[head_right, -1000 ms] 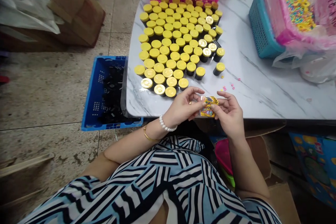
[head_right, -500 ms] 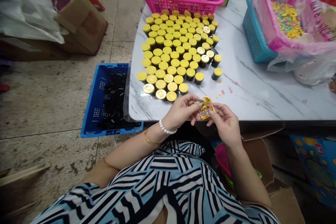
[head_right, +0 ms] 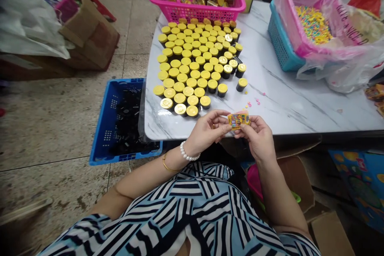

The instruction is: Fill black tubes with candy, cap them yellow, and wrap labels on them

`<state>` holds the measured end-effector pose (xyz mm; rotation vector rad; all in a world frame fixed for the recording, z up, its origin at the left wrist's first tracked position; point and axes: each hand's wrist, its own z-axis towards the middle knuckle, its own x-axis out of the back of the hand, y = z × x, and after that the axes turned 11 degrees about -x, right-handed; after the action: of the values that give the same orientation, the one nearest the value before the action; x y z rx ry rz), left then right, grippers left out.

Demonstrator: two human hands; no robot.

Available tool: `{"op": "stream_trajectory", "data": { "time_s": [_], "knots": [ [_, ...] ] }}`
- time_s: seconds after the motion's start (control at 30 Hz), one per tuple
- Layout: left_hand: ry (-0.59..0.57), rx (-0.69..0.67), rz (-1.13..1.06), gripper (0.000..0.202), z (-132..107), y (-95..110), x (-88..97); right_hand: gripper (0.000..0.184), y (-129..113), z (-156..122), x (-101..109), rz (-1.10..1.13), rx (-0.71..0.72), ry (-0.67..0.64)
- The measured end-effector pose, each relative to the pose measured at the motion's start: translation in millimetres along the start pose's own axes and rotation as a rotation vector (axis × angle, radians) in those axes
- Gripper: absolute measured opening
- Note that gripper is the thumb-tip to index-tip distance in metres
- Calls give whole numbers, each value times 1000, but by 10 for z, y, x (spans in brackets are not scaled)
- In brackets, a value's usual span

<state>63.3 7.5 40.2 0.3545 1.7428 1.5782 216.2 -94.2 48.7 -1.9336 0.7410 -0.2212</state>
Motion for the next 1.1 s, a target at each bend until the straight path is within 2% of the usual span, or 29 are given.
{"op": "stream_trajectory", "data": {
  "time_s": [0.1, 0.17, 0.3, 0.37, 0.47, 0.6, 0.73, 0.87, 0.97, 1.1],
  "knots": [
    [-22, -173, 217, 36, -84, -45, 30, 37, -23, -24, 6, -108, -42, -121],
    [-48, -265, 382, 30, -111, -60, 53, 33, -39, -30, 21, -183, -50, -157],
    [127, -579, 732, 24, -105, -47, 38, 27, -1, -57, -34, -181, 56, 13],
    [146, -666, 826, 17, -86, -41, -6, 26, 50, -97, -103, -153, 149, 117],
    [110, -650, 776, 12, -41, -44, -89, 25, 124, -160, -189, -126, 266, 215],
    [126, -650, 738, 8, 56, -41, -212, 26, 177, -169, -198, -124, 342, 291],
    [109, -643, 850, 10, 188, -48, -340, 26, 219, -111, -130, -271, 453, 416],
    [11, -640, 933, 9, 257, -65, -383, 23, 244, -114, -48, -418, 559, 534],
    [20, -535, 793, 13, 238, -65, -344, 22, 218, -158, 5, -362, 521, 423],
    [81, -186, 354, 27, 222, -26, -287, 24, 163, -134, 93, -90, 301, 152]
  ]
}}
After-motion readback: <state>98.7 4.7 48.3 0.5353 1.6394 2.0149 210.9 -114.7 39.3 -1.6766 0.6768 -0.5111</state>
